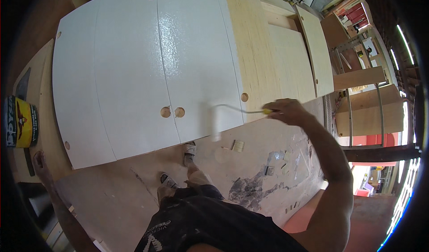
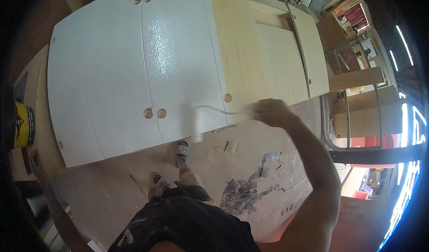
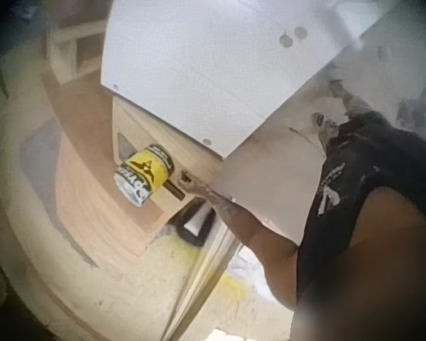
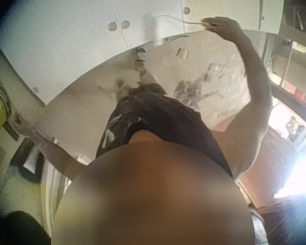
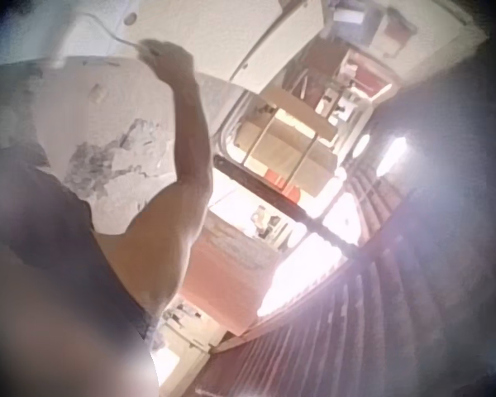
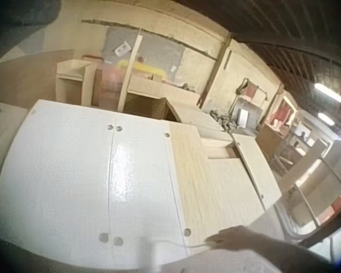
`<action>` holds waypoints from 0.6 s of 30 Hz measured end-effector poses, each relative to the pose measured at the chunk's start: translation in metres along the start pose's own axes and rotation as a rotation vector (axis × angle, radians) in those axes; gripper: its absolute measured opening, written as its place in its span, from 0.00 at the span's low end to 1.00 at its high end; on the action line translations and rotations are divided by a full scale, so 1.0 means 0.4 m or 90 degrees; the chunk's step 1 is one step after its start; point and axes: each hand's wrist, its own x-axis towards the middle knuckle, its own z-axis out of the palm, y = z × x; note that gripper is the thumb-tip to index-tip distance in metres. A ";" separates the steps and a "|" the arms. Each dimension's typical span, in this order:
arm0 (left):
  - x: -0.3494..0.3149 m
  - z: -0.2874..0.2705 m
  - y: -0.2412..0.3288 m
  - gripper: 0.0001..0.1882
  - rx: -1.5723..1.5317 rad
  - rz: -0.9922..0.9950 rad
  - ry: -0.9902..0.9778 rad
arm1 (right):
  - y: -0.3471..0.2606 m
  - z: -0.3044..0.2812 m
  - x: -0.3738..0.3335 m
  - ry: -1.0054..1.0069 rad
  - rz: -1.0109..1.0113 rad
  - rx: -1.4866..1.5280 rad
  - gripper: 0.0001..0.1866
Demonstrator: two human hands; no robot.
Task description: Applying white paint to wooden cabinet panels using a roller.
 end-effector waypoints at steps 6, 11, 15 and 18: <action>-0.012 0.015 0.013 0.16 -0.091 -0.037 0.026 | 0.160 -0.036 -0.266 0.004 0.221 0.020 0.19; -0.023 0.030 0.094 0.17 -0.059 -0.056 0.028 | -0.023 0.306 -0.311 -0.026 0.321 0.834 0.13; -0.035 -0.015 0.145 0.17 -0.024 -0.104 0.028 | -0.425 0.318 -0.201 -0.095 0.386 0.877 0.15; -0.021 -0.008 0.205 0.17 -0.015 -0.075 0.006 | -0.415 0.351 -0.116 0.063 0.336 0.791 0.15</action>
